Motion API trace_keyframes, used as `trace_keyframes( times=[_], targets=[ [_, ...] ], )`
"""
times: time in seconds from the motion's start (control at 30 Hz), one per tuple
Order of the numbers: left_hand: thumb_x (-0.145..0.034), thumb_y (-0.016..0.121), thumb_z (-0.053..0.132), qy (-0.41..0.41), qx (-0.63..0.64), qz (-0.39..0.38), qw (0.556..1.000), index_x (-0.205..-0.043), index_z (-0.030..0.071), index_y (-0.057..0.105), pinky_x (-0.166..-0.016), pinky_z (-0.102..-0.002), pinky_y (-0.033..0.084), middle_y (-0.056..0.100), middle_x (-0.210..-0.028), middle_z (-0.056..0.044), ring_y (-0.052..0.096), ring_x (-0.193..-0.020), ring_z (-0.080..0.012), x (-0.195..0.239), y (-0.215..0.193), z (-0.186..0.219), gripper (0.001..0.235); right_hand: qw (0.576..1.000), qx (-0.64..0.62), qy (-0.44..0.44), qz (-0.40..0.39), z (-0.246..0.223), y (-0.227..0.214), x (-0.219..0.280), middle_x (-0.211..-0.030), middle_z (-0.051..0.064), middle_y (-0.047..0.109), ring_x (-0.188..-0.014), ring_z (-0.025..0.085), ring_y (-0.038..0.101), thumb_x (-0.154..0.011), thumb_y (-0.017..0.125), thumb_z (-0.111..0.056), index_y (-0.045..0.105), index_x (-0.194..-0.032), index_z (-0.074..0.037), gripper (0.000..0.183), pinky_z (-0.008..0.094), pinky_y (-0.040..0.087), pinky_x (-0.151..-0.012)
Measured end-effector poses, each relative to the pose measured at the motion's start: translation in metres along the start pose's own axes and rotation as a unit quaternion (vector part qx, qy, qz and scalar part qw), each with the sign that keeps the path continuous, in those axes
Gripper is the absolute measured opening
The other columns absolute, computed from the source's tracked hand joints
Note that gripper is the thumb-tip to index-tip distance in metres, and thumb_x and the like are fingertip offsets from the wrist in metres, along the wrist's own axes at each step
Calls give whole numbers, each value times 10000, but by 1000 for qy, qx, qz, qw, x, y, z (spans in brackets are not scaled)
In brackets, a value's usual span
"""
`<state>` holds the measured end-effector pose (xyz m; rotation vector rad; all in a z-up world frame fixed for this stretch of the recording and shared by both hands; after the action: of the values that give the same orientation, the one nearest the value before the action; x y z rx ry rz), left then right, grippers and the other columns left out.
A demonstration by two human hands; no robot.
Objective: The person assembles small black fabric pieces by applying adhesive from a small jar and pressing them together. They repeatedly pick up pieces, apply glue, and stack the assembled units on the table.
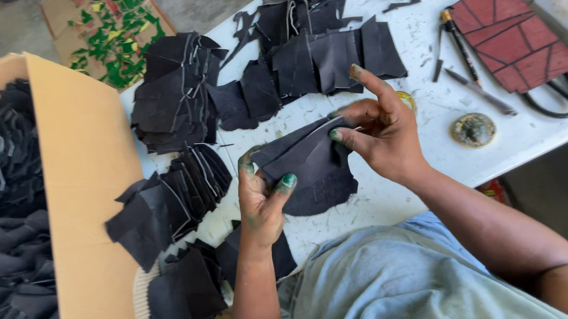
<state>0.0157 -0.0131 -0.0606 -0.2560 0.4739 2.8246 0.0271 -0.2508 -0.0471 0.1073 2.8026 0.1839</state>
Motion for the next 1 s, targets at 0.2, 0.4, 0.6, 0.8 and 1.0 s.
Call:
trace_keyframes(
  times=[0.2,0.4,0.6,0.8,1.0],
  targets=[
    [-944,791,121,-4,-30,-39,999,-1522,41,385,-1082,-354,538,609,-1360,-136,620,-1247,-209,-2,26,7,712,993,-118,12,-5,1,-4,0,-962,14,687,-947,128,703,-909,761,108,485,-1490,-96,675,327,593,-933],
    [-896,823,115,19,-31,-68,997,-1377,36,481,-1039,-335,560,633,-1279,-104,642,-1192,-184,7,32,-4,595,953,-291,80,-32,6,-2,-3,-858,-11,648,-967,171,736,-887,774,93,554,-1329,-81,523,458,559,-1065],
    [-959,824,118,16,-28,7,999,-1290,12,518,-1023,-316,540,646,-1224,-107,637,-1140,-170,13,22,-8,463,977,-193,32,-88,-1,-10,3,-831,-52,607,-763,52,599,-877,763,93,556,-1348,-125,559,338,542,-953],
    [-873,826,106,24,4,-40,999,-1316,31,489,-1019,-323,551,628,-1257,-104,639,-1159,-164,15,29,10,561,963,-258,67,-34,5,-11,4,-863,0,640,-784,72,615,-892,770,131,587,-1260,-77,461,221,511,-738],
    [-890,832,118,29,-24,-41,998,-1304,26,492,-1025,-342,564,644,-1270,-132,652,-1158,-185,17,36,14,544,955,-289,51,-46,8,-8,8,-857,-1,664,-883,126,713,-926,767,108,571,-1233,-85,412,445,576,-1067]
  ],
)
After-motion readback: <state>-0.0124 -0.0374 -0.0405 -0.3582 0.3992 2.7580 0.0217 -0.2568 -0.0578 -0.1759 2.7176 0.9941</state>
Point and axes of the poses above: each hand's wrist, its own x-axis away from the middle knuckle, its own y-axis out of the palm, z = x × y, the point moved 1 cm from there along -x, towards the middle knuckle
